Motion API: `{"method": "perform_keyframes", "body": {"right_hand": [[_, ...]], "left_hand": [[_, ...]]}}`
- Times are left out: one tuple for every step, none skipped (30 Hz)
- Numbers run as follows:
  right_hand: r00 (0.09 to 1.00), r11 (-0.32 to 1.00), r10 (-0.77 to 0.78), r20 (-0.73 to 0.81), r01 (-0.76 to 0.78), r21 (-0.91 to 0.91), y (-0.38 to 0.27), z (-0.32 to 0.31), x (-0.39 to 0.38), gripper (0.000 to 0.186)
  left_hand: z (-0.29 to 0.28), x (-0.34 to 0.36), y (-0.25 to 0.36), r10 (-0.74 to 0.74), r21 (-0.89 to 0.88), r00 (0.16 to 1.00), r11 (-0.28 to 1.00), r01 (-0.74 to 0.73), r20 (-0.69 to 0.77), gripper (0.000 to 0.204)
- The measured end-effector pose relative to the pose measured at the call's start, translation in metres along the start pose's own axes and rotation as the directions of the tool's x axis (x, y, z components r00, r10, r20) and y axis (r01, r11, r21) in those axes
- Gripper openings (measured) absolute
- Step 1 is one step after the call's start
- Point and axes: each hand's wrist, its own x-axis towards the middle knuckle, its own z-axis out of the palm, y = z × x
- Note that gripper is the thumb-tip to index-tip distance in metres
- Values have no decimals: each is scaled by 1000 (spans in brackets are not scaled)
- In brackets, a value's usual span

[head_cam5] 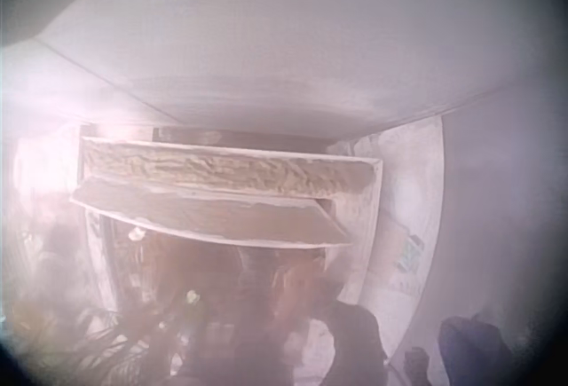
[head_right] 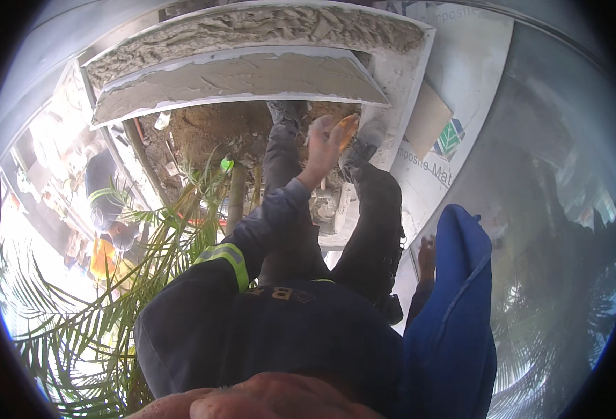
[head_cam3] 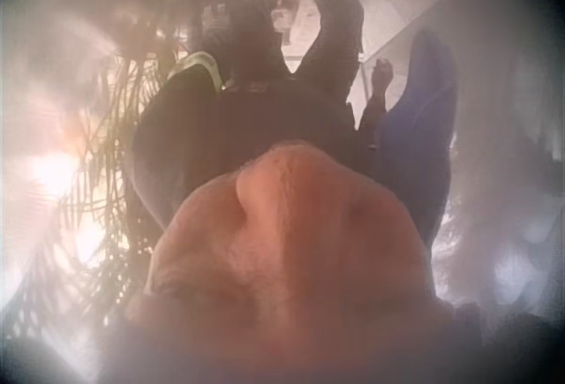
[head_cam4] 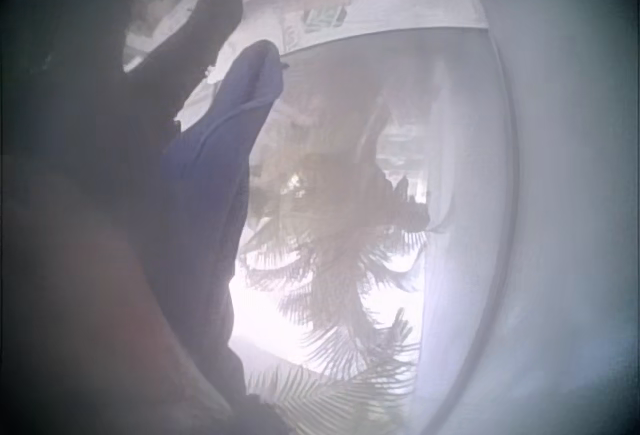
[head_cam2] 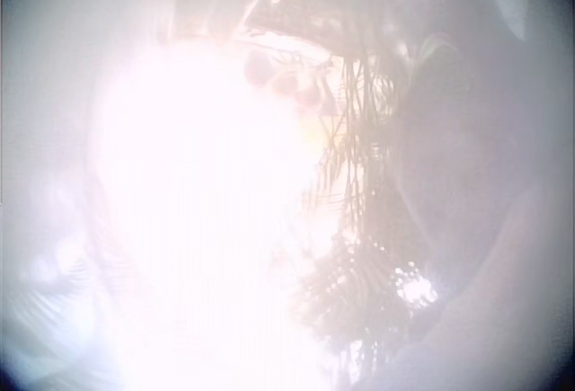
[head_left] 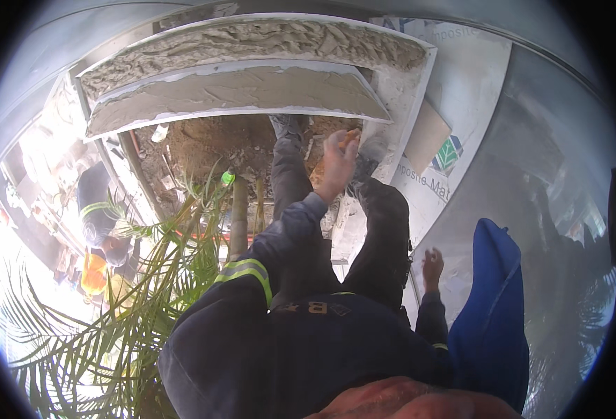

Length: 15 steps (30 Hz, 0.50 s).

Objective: The person spreads adhesive on a curved wall section, then places a large stone tile onto the prepared surface. They adjust the tile position and use spacers to maintain alignment before applying grout to the joints.

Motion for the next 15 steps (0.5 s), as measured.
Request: {"method": "perform_keyframes", "body": {"right_hand": [[994, 933, -104, -24, 89, -349, 34, -6, -26, 47], [987, 832, -163, -11, 131, -539, 68, -20, -57, 49], [997, 889, -57, -53, 27, -456, 97, -25, -77, 49], [968, 663, -236, -81, 99, -742, 117, -36, -90, 47], [955, 699, -289, -63, 166, -695, 124, -48, -74, 49], [951, 732, -305, -43, 205, -650, 123, -58, -56, 50], [948, 761, -317, -20, 242, -601, 111, -65, -32, 52], [955, 795, -295, 4, 248, -553, 91, -67, -7, 54], [962, 827, -273, 27, 249, -504, 66, -68, 17, 55], [950, 876, -313, 19, 296, -381, 32, -59, 52, 52], [936, 905, -352, 12, 344, -252, -6, -49, 86, 49], [912, 890, -410, 2, 400, -217, -41, -33, 114, 45], [885, 871, -465, -7, 456, -183, -78, -18, 143, 41], [841, 822, -540, 33, 535, -196, -108, 3, 165, 42], [788, 763, -612, 76, 612, -207, -135, 20, 187, 42]], "left_hand": [[4, -1, 8, 7, -60, 1000, 998, -7, -5, 45], [6, -1, 16, -50, -114, 999, 992, 52, 18, 46], [4, 3, 22, -105, -163, 993, 980, 111, 47, 47], [2, 9, 25, -72, -132, 997, 989, 69, -22, 47], [-2, 16, 26, -36, -92, 995, 995, 28, -92, 47], [-5, 24, 24, -59, -131, 989, 991, 40, -138, 46], [-7, 30, 20, -81, -171, 980, 984, 49, -184, 45], [-9, 36, 14, -157, -289, 969, 953, 96, -193, 42], [-8, 39, 7, -205, -416, 958, 903, 107, -199, 41], [-6, 39, 0, -316, -460, 938, 860, 220, -142, 40], [-2, 36, -5, -393, -510, 915, 807, 298, -88, 39], [2, 31, -10, -483, -551, 876, 733, 399, -8, 38], [7, 25, -12, -475, -529, 879, 756, 386, -37, 38], [11, 18, -11, -482, -504, 875, 768, 394, -51, 38], [15, 12, -8, -515, -479, 855, 767, 428, -60, 38]]}}
